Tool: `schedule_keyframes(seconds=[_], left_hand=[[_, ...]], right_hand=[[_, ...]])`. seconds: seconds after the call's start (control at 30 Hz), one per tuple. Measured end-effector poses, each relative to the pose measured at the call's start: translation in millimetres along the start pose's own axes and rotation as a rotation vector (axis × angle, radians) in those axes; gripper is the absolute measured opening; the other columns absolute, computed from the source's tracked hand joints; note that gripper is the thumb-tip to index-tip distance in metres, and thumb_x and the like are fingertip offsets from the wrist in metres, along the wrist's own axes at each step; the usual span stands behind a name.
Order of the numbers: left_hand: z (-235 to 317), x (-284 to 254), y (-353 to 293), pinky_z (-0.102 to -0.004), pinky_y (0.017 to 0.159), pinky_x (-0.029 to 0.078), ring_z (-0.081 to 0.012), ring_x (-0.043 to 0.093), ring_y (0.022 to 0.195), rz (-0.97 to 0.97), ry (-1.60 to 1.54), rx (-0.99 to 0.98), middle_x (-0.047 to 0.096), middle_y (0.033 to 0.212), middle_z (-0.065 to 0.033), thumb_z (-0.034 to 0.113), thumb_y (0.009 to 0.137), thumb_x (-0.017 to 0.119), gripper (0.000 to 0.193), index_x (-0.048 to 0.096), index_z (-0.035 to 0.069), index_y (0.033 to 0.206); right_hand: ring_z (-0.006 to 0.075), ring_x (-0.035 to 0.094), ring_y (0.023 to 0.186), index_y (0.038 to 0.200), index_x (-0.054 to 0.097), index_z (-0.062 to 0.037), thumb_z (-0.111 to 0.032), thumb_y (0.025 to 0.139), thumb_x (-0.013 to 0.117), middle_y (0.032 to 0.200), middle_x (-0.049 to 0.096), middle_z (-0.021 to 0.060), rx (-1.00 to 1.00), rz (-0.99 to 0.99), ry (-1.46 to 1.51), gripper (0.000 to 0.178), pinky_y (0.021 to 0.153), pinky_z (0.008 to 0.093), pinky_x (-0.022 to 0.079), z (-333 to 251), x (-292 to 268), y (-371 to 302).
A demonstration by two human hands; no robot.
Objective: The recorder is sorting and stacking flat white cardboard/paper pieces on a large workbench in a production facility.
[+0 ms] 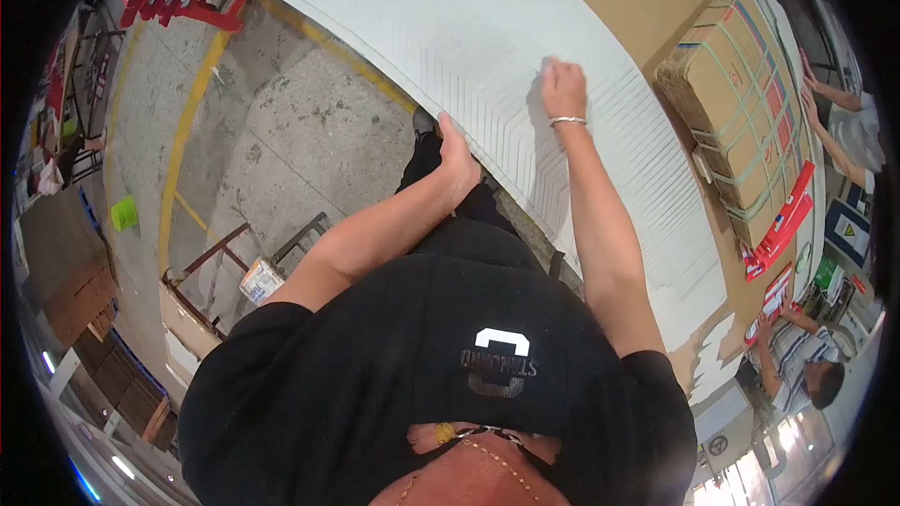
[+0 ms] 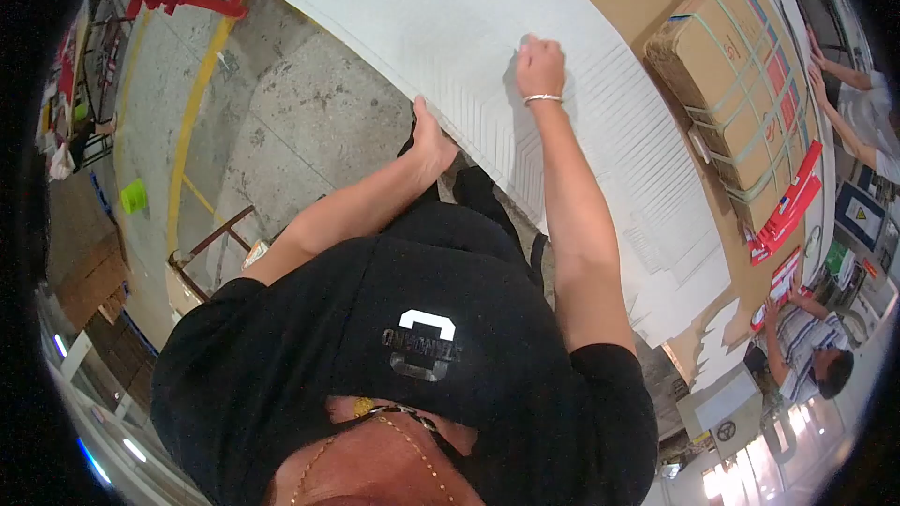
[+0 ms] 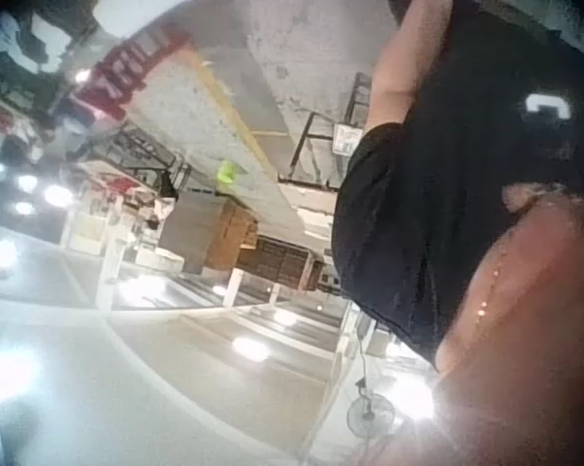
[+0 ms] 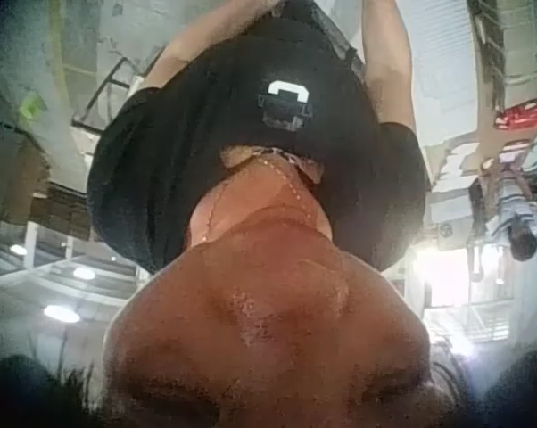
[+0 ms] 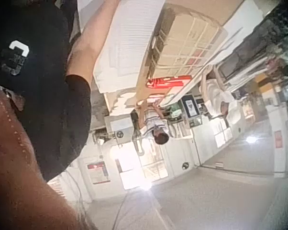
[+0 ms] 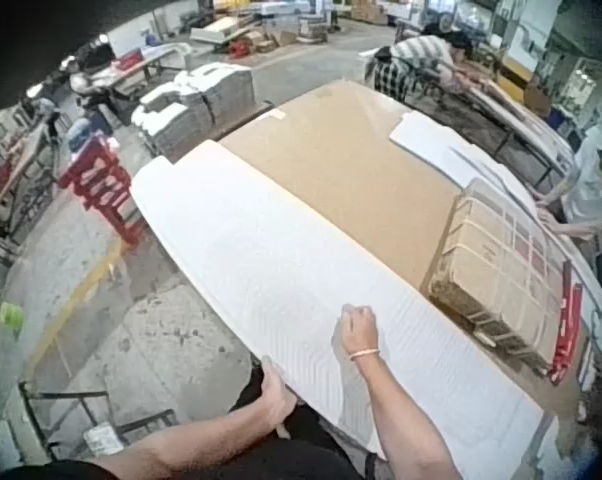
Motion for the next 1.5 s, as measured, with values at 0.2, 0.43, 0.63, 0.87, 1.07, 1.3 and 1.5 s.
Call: schedule_keyframes(seconds=[0.2, 0.43, 0.63, 0.87, 1.07, 1.3, 1.5], left_hand=[[-33, 5, -14, -0.0496, 0.106, 0.024, -0.0298, 0.028, 0.132, -0.072, 0.034, -0.155, 0.026, 0.145, -0.0095, 0.059, 0.09, 0.016, 0.071, 0.021, 0.011, 0.142], [-31, -4, -5, -0.0474, 0.107, 0.023, -0.03, 0.026, 0.133, -0.108, -0.017, -0.12, 0.024, 0.146, -0.0093, 0.061, 0.089, 0.014, 0.074, 0.019, 0.01, 0.143], [-28, 3, -16, -0.0469, 0.107, 0.023, -0.0294, 0.026, 0.133, -0.048, -0.005, -0.123, 0.024, 0.146, -0.0096, 0.061, 0.089, 0.017, 0.074, 0.018, 0.009, 0.143], [-27, 0, -16, -0.0483, 0.107, 0.02, -0.0284, 0.024, 0.134, -0.065, 0.031, -0.154, 0.024, 0.147, -0.0086, 0.062, 0.089, 0.017, 0.075, 0.018, 0.011, 0.143], [-29, -3, -11, -0.0482, 0.107, 0.021, -0.0289, 0.026, 0.133, -0.095, 0.027, -0.136, 0.025, 0.146, -0.0081, 0.063, 0.088, 0.018, 0.075, 0.019, 0.011, 0.143], [-22, -5, -13, -0.0477, 0.106, 0.024, -0.03, 0.03, 0.131, 0.12, 0.093, -0.034, 0.027, 0.145, -0.0109, 0.06, 0.089, 0.027, 0.076, 0.02, 0.006, 0.142], [-29, -7, 6, -0.0442, 0.106, 0.026, -0.0298, 0.029, 0.131, -0.029, -0.026, 0.059, 0.028, 0.144, -0.011, 0.054, 0.092, 0.028, 0.069, 0.02, 0.006, 0.141]], right_hand=[[0.0338, 0.048, 0.107, 0.113, 0.057, -0.0046, -0.021, 0.083, 0.052, 0.11, 0.053, 0.0182, 0.168, 0.106, -0.311, 0.034, 0.092, 0.042, 0.039, 95, -39, 59], [0.0343, 0.048, 0.108, 0.11, 0.057, -0.0044, -0.021, 0.082, 0.051, 0.116, 0.051, 0.0191, 0.227, -0.075, -0.363, 0.032, 0.093, 0.0423, 0.039, 97, -41, 78], [0.0351, 0.051, 0.105, 0.11, 0.057, -0.0072, -0.019, 0.08, 0.053, 0.113, 0.053, 0.0187, 0.214, -0.055, -0.369, 0.033, 0.091, 0.0423, 0.041, 101, -43, 77], [0.0357, 0.049, 0.107, 0.109, 0.059, -0.0097, -0.015, 0.077, 0.052, 0.114, 0.053, 0.0172, 0.316, -0.055, -0.348, 0.032, 0.092, 0.0425, 0.041, 123, -58, 68], [0.0354, 0.049, 0.108, 0.112, 0.058, -0.0095, -0.012, 0.077, 0.052, 0.119, 0.052, 0.0157, 0.278, -0.124, -0.419, 0.036, 0.091, 0.0417, 0.041, 121, -62, 62], [0.0334, 0.053, 0.096, 0.107, 0.061, -0.0076, -0.016, 0.084, 0.05, 0.102, 0.058, 0.0153, -0.151, -0.092, 0.037, 0.028, 0.083, 0.0426, 0.043, 47, -21, 8], [0.032, 0.054, 0.088, 0.1, 0.064, -0.0061, -0.019, 0.084, 0.051, 0.09, 0.058, 0.0154, -0.101, -0.152, 0.187, 0.024, 0.08, 0.0409, 0.044, -4, -6, -9]])
Point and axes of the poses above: each hand's wrist, its own y-axis towards the middle knuckle, its own x-axis out of the palm, z = x × y, the point moved 4 cm from there along y, towards the middle knuckle
